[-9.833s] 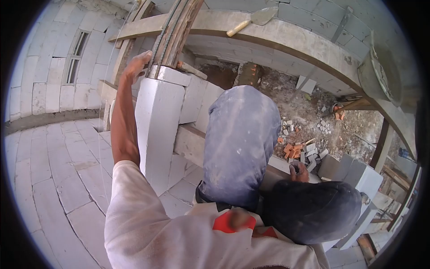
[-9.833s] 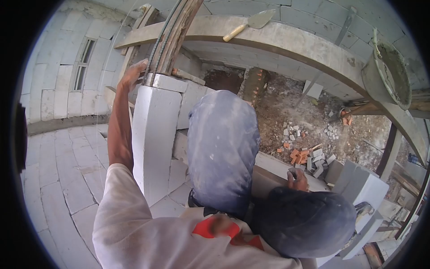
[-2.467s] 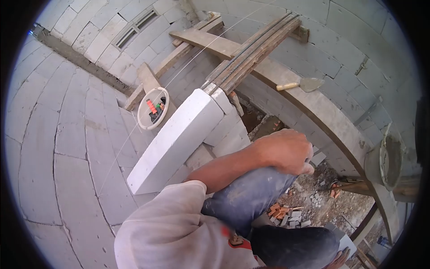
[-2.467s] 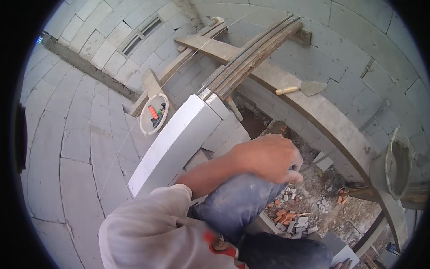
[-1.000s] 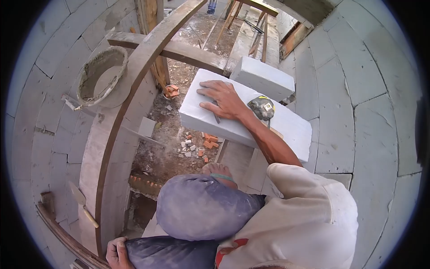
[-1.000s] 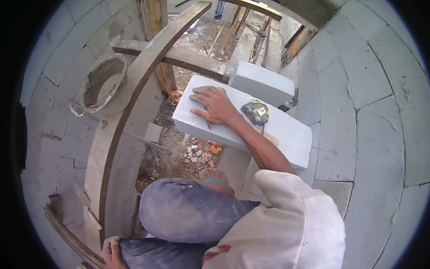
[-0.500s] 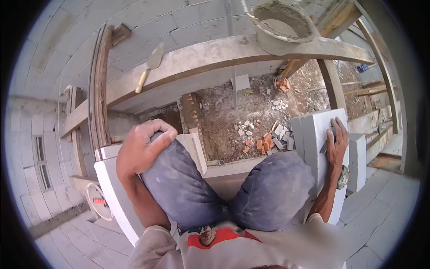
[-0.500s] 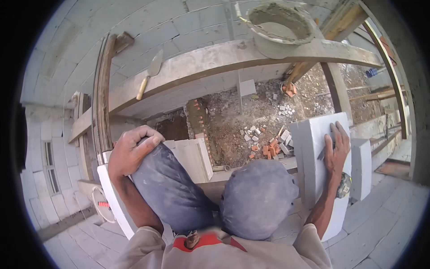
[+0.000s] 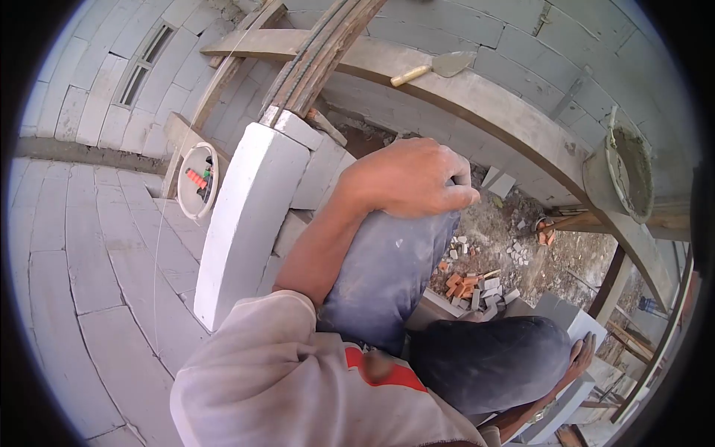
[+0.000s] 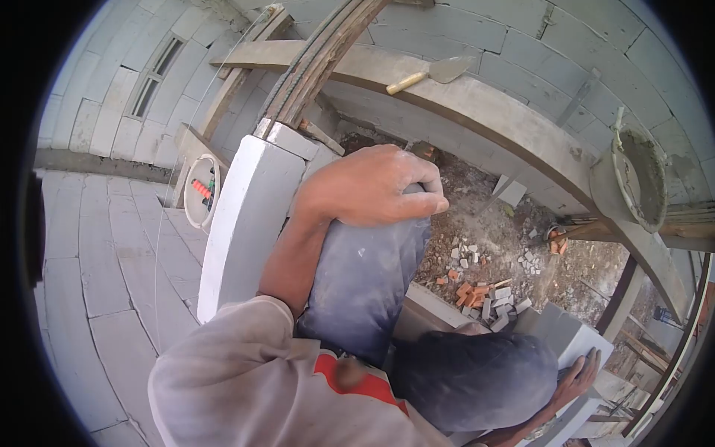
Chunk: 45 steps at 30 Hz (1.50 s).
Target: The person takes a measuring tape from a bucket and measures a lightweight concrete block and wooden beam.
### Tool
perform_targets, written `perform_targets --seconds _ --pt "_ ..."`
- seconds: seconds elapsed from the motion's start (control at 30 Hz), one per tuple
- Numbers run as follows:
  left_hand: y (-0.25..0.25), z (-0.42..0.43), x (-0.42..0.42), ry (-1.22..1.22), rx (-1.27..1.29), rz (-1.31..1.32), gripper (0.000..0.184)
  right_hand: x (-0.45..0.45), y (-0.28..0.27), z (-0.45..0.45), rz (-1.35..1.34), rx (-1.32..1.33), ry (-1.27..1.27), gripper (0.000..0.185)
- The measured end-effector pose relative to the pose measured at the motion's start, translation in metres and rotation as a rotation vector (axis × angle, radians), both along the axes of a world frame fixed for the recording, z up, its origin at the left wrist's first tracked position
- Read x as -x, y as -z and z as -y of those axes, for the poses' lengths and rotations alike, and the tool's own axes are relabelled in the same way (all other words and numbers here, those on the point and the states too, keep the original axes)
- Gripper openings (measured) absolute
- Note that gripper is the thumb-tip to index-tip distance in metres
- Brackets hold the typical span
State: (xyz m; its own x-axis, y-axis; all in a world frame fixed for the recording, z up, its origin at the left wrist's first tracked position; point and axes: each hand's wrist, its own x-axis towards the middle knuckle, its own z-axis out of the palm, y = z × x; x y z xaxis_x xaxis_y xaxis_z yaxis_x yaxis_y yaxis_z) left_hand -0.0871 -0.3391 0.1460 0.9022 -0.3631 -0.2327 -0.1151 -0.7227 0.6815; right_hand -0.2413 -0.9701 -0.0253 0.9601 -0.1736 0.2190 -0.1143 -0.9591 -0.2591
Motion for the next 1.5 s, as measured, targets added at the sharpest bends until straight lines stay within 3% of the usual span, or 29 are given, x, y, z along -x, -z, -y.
perform_targets --seconds 0.6,0.9,1.5 --pt "0.003 -0.003 0.001 0.012 0.015 0.029 0.042 0.002 0.008 0.014 0.044 0.078 -0.101 0.050" --pt "0.003 -0.002 0.001 0.016 0.017 0.015 0.042 0.000 -0.005 -0.010 0.008 0.007 -0.002 0.043" --pt "0.004 -0.004 0.001 0.022 0.037 0.027 0.041 -0.001 -0.004 -0.009 0.029 0.036 -0.008 0.049"
